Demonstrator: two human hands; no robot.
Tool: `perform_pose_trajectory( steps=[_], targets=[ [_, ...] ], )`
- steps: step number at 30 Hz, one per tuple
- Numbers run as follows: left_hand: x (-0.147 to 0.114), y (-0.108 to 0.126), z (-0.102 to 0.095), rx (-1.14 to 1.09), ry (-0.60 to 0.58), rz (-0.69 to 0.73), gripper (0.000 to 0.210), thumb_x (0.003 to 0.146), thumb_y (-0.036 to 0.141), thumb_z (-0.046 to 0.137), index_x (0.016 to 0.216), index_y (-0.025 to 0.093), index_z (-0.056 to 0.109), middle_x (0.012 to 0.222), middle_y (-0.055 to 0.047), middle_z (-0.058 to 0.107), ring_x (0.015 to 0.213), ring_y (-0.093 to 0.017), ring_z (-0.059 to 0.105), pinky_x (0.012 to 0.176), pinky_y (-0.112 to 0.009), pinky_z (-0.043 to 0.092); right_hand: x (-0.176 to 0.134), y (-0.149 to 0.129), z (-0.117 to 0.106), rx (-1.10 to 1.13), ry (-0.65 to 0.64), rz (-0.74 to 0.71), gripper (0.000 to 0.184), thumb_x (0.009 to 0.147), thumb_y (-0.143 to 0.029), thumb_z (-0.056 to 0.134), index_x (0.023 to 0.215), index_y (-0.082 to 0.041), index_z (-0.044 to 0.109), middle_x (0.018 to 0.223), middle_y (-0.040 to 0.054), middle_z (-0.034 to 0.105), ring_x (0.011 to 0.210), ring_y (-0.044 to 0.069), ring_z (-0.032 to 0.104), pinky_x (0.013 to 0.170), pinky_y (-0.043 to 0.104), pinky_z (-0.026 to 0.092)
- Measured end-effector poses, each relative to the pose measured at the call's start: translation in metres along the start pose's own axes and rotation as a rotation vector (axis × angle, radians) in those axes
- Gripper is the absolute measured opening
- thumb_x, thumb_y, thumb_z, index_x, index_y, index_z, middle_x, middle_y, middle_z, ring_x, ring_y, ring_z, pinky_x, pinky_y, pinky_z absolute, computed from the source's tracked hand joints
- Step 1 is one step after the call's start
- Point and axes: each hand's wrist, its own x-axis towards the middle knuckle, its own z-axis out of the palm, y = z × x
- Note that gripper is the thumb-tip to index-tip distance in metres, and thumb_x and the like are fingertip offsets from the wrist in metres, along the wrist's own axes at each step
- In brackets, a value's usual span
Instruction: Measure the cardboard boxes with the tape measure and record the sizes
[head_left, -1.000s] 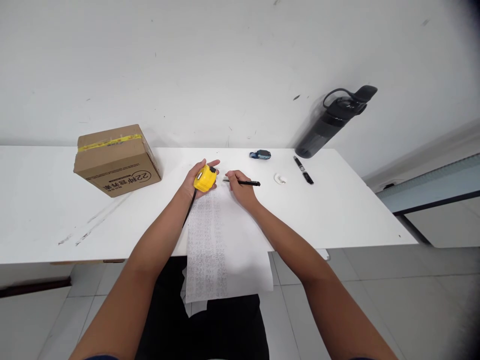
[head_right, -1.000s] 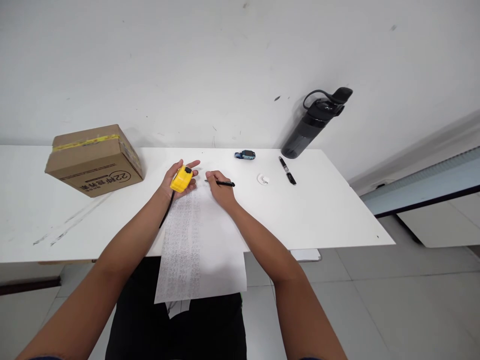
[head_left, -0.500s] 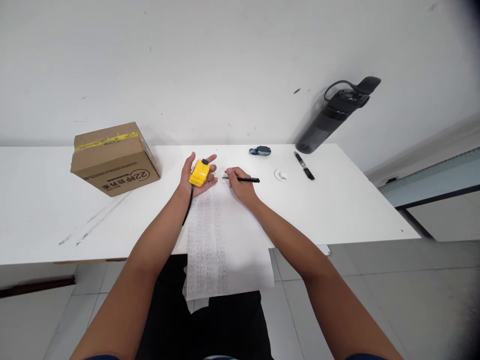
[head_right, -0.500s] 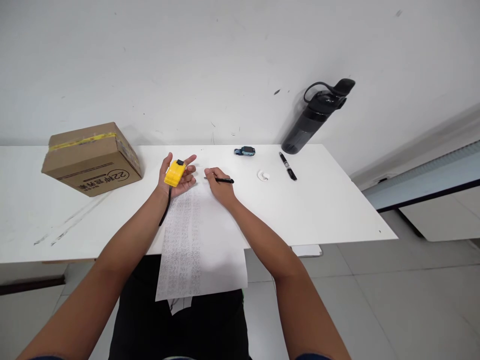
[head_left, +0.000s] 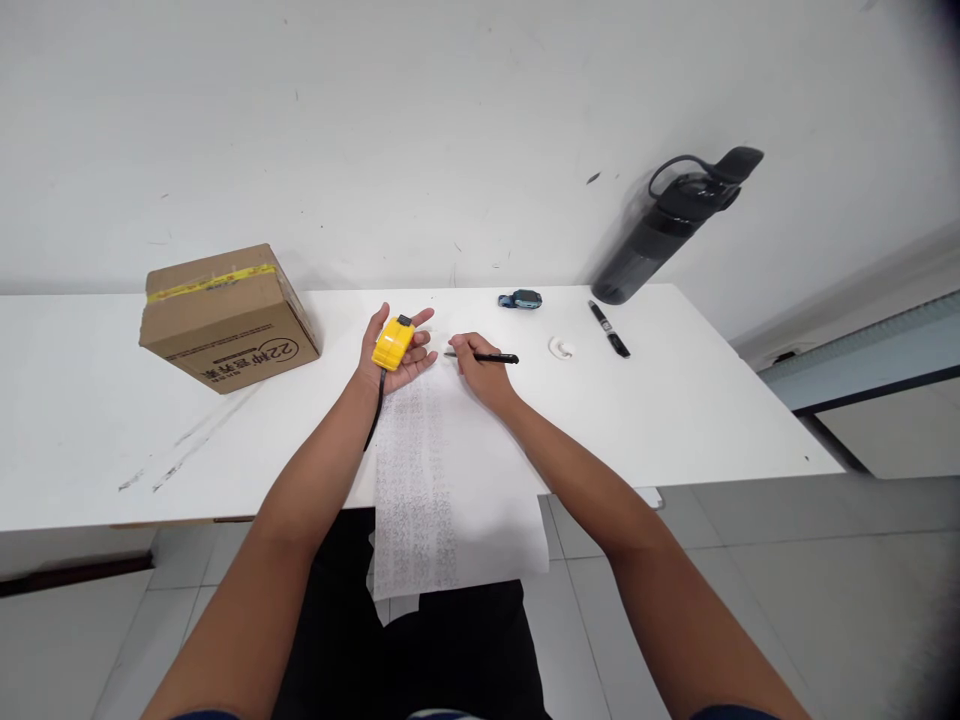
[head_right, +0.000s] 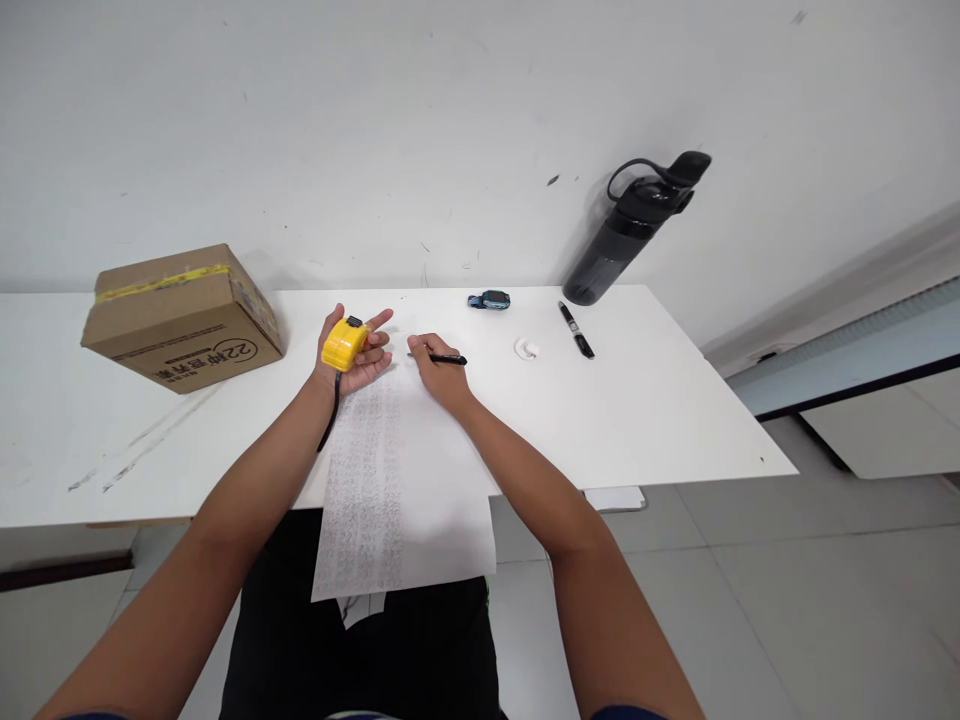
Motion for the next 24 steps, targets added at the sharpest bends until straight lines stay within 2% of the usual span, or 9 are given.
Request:
perform_pose_trajectory(
  steps=[6, 8, 11, 13, 17, 24],
  targets=[
    [-0.001, -0.001, 0.001, 0.009, 0.004, -0.002, 0.064, 0.093, 0.065, 0.038, 0.119, 0.014, 0.065, 0.063, -0.002, 0.061, 0.038, -0.009, 0.044, 0.069, -0.035, 0.059, -0.001, 0.001, 0.0, 0.001, 0.004, 0.0, 0.051, 0.09, -0.07, 0.048, 0.093, -0.023, 0.066, 0.069, -0.0016, 0.06, 0.069, 0.017, 0.057, 0.07, 0.031, 0.045],
    [-0.001, -0.001, 0.001, 0.01, -0.004, 0.006, 0.063, 0.094, 0.064, 0.037, 0.117, 0.013, 0.066, 0.064, -0.002, 0.061, 0.039, -0.009, 0.045, 0.071, -0.035, 0.06, -0.001, 0.003, 0.001, -0.001, 0.018, -0.044, 0.046, 0.09, -0.067, 0.051, 0.093, -0.023, 0.066, 0.073, -0.0006, 0.062, 0.071, 0.017, 0.057, 0.071, 0.032, 0.046],
    [-0.001, -0.002, 0.002, 0.008, -0.015, 0.012, 0.063, 0.094, 0.063, 0.037, 0.114, 0.012, 0.067, 0.064, -0.002, 0.061, 0.04, -0.009, 0.045, 0.074, -0.035, 0.06, 0.002, 0.009, 0.002, -0.047, 0.052, -0.176, 0.04, 0.089, -0.059, 0.058, 0.101, -0.022, 0.066, 0.093, 0.0047, 0.068, 0.081, 0.019, 0.06, 0.078, 0.034, 0.048],
    [-0.002, -0.002, 0.002, 0.007, -0.009, 0.01, 0.063, 0.093, 0.064, 0.039, 0.115, 0.012, 0.067, 0.064, -0.002, 0.06, 0.04, -0.008, 0.045, 0.074, -0.035, 0.06, 0.005, 0.014, 0.003, -0.097, 0.081, -0.207, 0.04, 0.089, -0.054, 0.059, 0.111, -0.022, 0.066, 0.105, 0.0081, 0.067, 0.081, 0.019, 0.059, 0.079, 0.036, 0.049],
    [-0.002, -0.003, 0.002, 0.0, -0.007, 0.009, 0.063, 0.093, 0.064, 0.04, 0.118, 0.012, 0.067, 0.064, -0.002, 0.061, 0.04, -0.009, 0.046, 0.074, -0.035, 0.06, 0.009, 0.021, 0.005, -0.124, 0.088, -0.136, 0.042, 0.089, -0.042, 0.055, 0.126, -0.023, 0.061, 0.112, 0.0087, 0.066, 0.067, 0.016, 0.053, 0.078, 0.038, 0.051],
    [-0.001, -0.002, 0.001, -0.007, 0.018, 0.011, 0.065, 0.091, 0.065, 0.042, 0.12, 0.013, 0.067, 0.063, -0.001, 0.061, 0.039, -0.008, 0.045, 0.071, -0.035, 0.06, 0.008, 0.023, 0.004, -0.083, 0.027, -0.058, 0.04, 0.09, -0.042, 0.053, 0.125, -0.025, 0.062, 0.11, 0.0057, 0.072, 0.06, 0.015, 0.056, 0.076, 0.037, 0.051]
  ],
)
